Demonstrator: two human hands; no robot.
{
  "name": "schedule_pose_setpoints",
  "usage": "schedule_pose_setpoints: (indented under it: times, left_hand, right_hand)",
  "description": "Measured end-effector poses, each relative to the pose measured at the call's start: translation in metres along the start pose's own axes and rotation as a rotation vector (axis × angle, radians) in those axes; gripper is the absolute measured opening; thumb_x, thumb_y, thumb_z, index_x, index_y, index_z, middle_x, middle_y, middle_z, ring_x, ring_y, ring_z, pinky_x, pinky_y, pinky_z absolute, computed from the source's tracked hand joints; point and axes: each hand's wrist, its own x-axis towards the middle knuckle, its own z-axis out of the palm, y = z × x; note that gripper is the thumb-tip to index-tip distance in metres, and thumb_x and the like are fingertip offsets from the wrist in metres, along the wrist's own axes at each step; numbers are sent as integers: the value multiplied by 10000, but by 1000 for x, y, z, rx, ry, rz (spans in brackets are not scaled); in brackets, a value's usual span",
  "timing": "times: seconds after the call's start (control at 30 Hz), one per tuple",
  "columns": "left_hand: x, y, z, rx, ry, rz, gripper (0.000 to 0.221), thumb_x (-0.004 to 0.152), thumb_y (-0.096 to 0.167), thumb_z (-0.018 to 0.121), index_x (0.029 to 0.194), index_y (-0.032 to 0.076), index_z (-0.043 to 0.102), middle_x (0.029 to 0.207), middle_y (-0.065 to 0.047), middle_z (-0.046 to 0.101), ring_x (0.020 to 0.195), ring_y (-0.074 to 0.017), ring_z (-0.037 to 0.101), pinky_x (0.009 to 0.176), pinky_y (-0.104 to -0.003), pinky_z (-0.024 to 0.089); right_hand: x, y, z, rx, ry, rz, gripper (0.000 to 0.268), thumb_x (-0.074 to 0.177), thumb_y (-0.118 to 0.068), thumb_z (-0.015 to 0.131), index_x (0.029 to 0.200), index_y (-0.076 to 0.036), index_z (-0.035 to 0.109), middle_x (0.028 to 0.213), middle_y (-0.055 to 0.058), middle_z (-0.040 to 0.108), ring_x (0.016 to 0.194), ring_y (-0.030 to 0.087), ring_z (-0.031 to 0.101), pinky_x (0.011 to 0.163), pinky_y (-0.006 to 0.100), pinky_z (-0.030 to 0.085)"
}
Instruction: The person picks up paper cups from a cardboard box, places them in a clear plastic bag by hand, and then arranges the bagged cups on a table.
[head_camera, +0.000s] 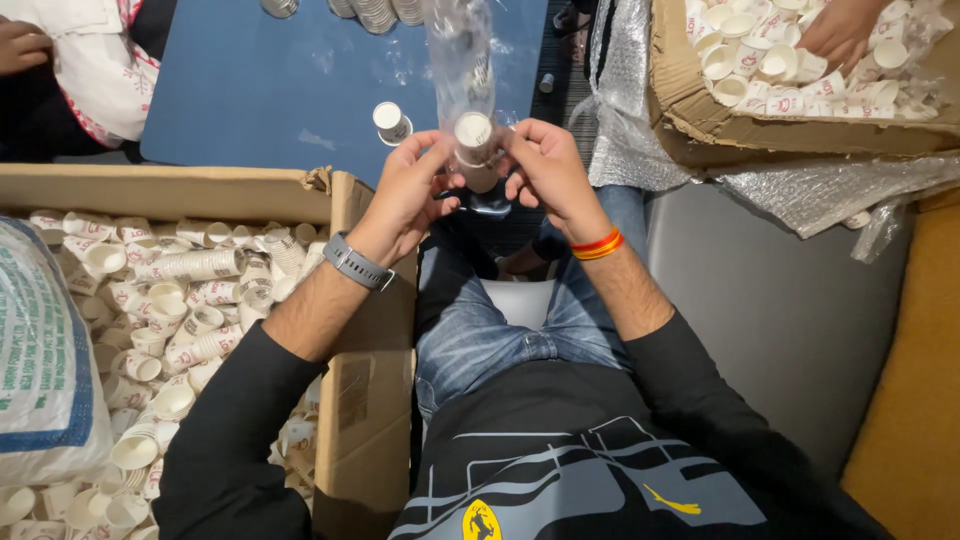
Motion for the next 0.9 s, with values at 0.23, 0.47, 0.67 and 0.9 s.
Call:
schedule_pose_setpoints:
  times: [0.23, 0.47, 0.67, 0.9]
  left_hand:
    - [6, -13, -6, 263, 17, -43, 324, 995, 178, 642, 1292, 77, 564, 926, -12, 655, 834, -88, 670, 644, -259, 616]
    - [30, -47, -24, 362, -12, 159, 392, 921, -51, 616, 1311, -12, 609, 952, -66, 734, 790, -105, 692, 674, -226, 585]
    - [7, -14, -5, 141, -11, 237, 299, 963, 0, 638, 1238, 52, 533, 922, -46, 691, 799, -101, 681, 671, -227, 575]
    - [-35, 22, 11, -164, -571, 404, 237, 1058, -10, 665, 1145, 84, 465, 1106, -63, 588, 944, -98, 620, 821, -245, 564]
  right_hand:
    - [0, 31, -17, -143, 53, 78, 170, 1019, -227, 660, 1010, -57, 663, 873, 44, 731, 628, 80, 698, 404, 189, 448]
    - [-12, 42, -8, -334, 100, -112, 158, 1000, -170, 689, 967, -19, 653, 866, 30, 730, 710, 93, 721, 511, 229, 583]
    - [-27, 24, 1, 134, 65, -59, 136, 1000, -149, 698, 1029, -42, 619, 903, 25, 732, 799, 78, 702, 667, 213, 566]
    - [-51, -18, 0, 130, -251, -241, 191, 1012, -115, 750, 1056, -55, 574, 882, 35, 691, 809, 105, 685, 716, 242, 564]
